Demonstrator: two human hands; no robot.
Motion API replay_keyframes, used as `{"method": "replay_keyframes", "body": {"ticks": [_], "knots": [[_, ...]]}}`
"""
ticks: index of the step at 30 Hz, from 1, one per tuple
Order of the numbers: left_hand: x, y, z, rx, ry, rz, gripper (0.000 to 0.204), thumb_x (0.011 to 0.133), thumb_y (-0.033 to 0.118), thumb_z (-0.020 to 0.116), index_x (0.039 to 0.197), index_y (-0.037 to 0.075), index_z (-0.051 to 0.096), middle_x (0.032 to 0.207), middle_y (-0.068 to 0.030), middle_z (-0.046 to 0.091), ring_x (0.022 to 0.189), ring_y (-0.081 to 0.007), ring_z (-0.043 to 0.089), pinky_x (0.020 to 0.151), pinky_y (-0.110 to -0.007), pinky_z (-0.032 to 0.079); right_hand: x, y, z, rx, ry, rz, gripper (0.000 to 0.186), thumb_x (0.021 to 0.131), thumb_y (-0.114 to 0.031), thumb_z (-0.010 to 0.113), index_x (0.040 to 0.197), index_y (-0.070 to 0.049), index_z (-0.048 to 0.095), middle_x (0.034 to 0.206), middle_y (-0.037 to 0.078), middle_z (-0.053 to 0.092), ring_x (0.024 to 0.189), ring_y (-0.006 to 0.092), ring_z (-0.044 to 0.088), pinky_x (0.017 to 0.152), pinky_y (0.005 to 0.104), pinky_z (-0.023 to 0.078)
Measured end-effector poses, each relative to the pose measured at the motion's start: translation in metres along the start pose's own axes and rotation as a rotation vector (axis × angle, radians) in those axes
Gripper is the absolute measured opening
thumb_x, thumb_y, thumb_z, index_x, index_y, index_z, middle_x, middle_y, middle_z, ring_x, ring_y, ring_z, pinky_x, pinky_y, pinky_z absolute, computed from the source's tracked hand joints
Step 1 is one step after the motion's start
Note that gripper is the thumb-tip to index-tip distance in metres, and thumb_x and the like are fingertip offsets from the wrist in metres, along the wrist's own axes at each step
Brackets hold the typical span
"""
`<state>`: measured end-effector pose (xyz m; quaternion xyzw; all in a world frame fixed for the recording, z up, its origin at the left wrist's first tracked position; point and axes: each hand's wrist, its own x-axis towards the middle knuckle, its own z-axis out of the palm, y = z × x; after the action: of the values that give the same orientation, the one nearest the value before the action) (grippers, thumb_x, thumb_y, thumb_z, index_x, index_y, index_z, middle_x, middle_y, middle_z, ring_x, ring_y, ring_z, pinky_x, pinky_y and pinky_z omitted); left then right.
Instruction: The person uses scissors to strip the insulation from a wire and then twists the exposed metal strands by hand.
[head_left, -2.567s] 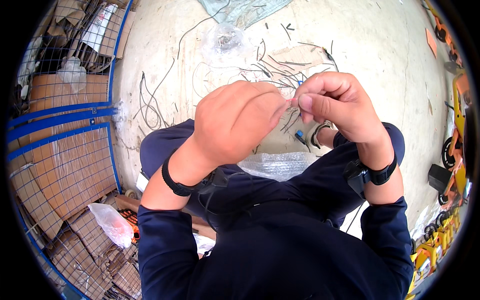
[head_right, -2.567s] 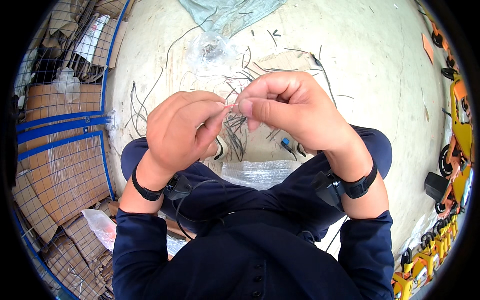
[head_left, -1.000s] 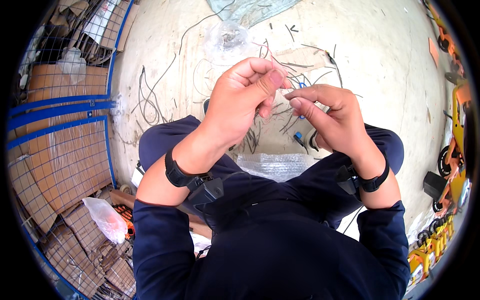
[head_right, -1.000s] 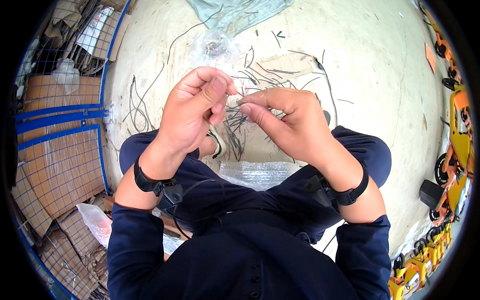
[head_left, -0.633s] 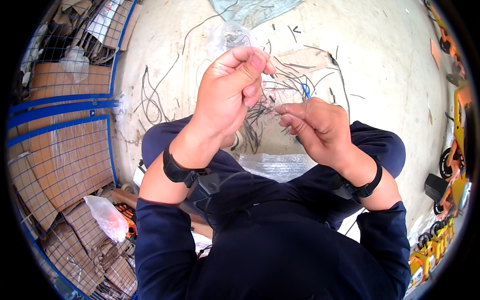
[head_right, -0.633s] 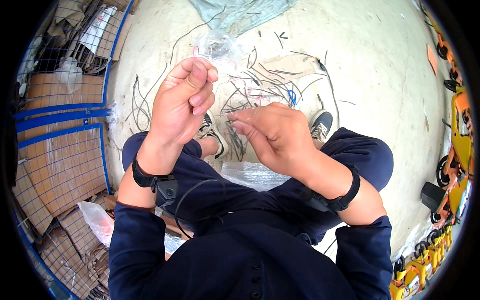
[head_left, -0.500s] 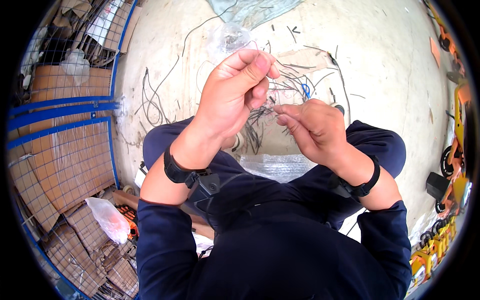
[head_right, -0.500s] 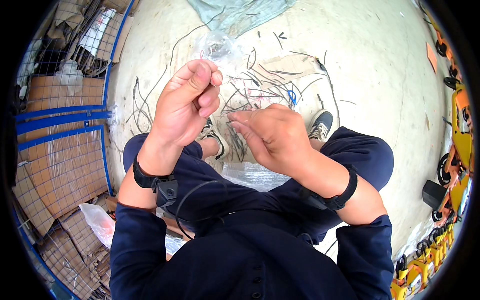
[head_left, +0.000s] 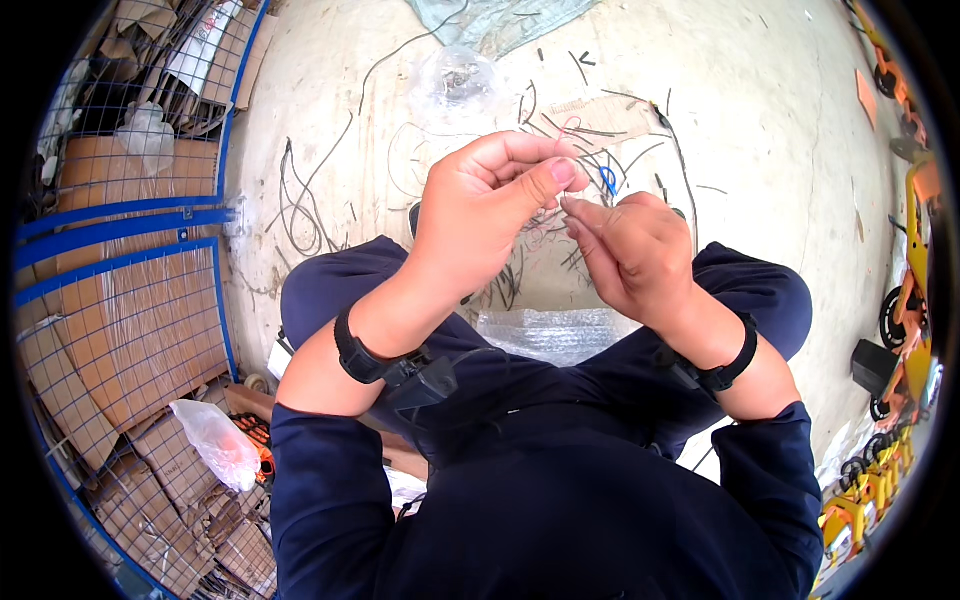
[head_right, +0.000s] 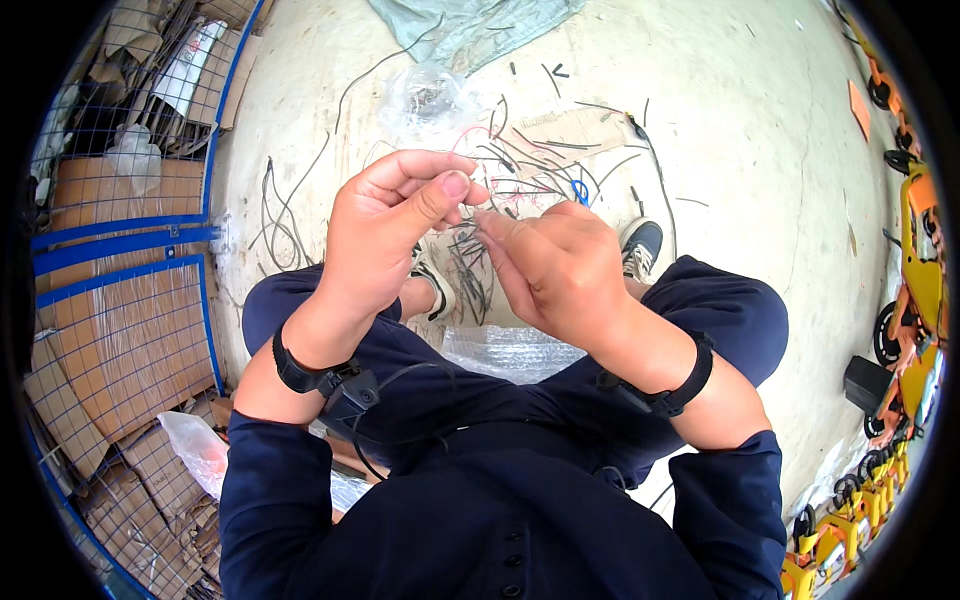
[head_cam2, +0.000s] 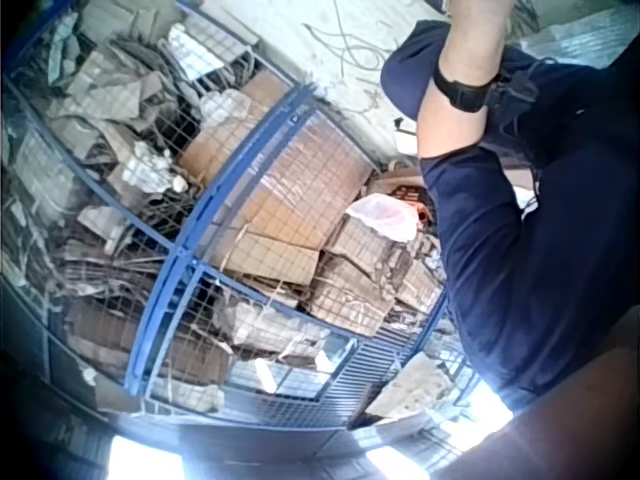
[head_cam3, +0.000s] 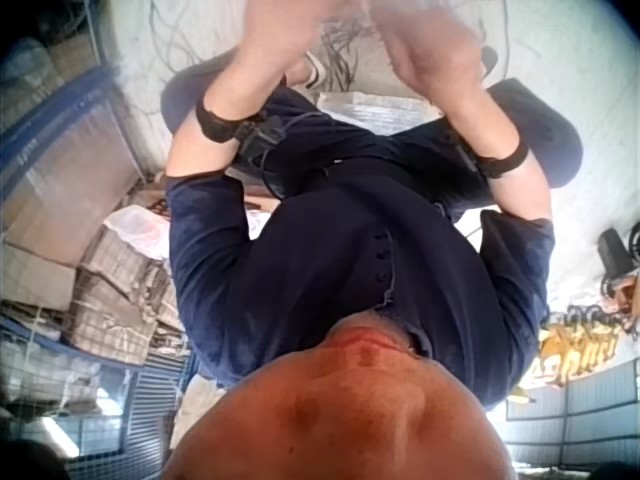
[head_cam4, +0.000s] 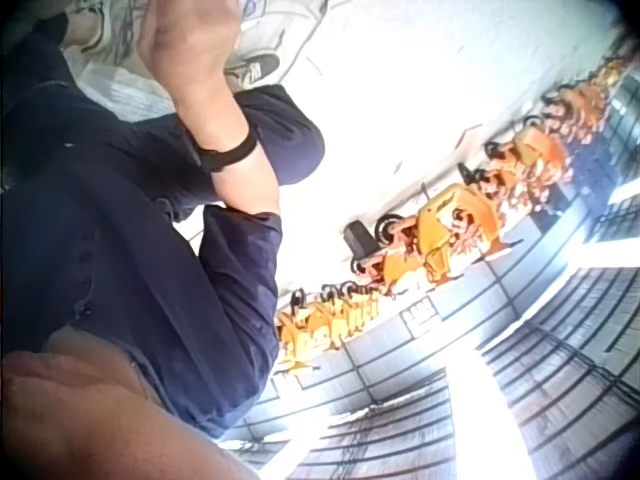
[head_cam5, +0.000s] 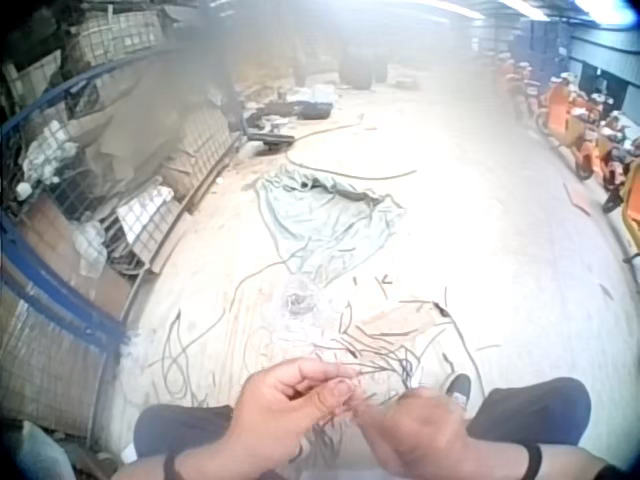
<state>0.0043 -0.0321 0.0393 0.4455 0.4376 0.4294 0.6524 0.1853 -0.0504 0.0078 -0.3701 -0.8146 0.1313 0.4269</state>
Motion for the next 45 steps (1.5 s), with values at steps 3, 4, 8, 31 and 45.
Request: {"method": "replay_keyframes", "body": {"ticks": [3,4,8,31,45], "knots": [[0.000,-0.007,0.003,0.048,0.040,0.036,0.023,0.092,0.014,0.064,0.108,-0.002,0.064,0.093,-0.0087,0.070,0.078,-0.0089,0.059,0.075,-0.023,0.048,-0.004,0.001,0.004,0.008,-0.007,-0.022,0.021,0.073,0.001,0.072,0.093,-0.003,0.068,0.057,0.004,0.058,0.048,0.0198,0.055,0.052,0.0310,0.042],[0.000,-0.009,0.003,0.051,0.051,0.027,0.023,0.092,0.014,0.064,0.108,-0.002,0.064,0.093,-0.0087,0.070,0.079,-0.0091,0.060,0.075,-0.023,0.048,-0.005,0.002,0.004,0.010,-0.016,-0.017,0.022,0.073,0.001,0.072,0.094,-0.002,0.068,0.057,0.004,0.058,0.049,0.0198,0.056,0.053,0.0311,0.042],[0.002,-0.017,0.004,-0.007,0.069,-0.072,0.021,0.092,0.013,0.064,0.107,-0.002,0.064,0.091,-0.0078,0.069,0.080,-0.0100,0.061,0.077,-0.024,0.048,-0.012,0.009,-0.002,0.105,-0.178,0.031,0.019,0.077,-0.003,0.071,0.096,-0.002,0.068,0.070,0.008,0.064,0.062,0.0227,0.061,0.060,0.0324,0.045],[0.022,-0.057,-0.013,0.087,0.048,-0.702,0.012,0.094,0.011,0.060,0.090,0.000,0.065,0.062,0.0080,0.046,0.052,0.0008,0.034,0.047,-0.019,0.026,-0.257,0.280,0.170,-0.318,-0.420,1.498,0.051,0.081,-0.033,0.067,0.119,-0.001,0.055,0.118,0.023,0.059,0.110,0.0377,0.057,0.094,0.0418,0.046],[0.032,-0.073,-0.006,0.394,-0.028,-0.565,0.002,0.090,0.003,0.062,0.090,0.001,0.064,0.078,-0.0011,0.060,0.067,-0.0052,0.053,0.060,-0.021,0.041,-0.241,0.304,0.174,-0.255,-0.351,1.623,0.037,0.080,-0.028,0.064,0.106,-0.002,0.058,0.107,0.021,0.063,0.103,0.0368,0.060,0.089,0.0442,0.047]]}}
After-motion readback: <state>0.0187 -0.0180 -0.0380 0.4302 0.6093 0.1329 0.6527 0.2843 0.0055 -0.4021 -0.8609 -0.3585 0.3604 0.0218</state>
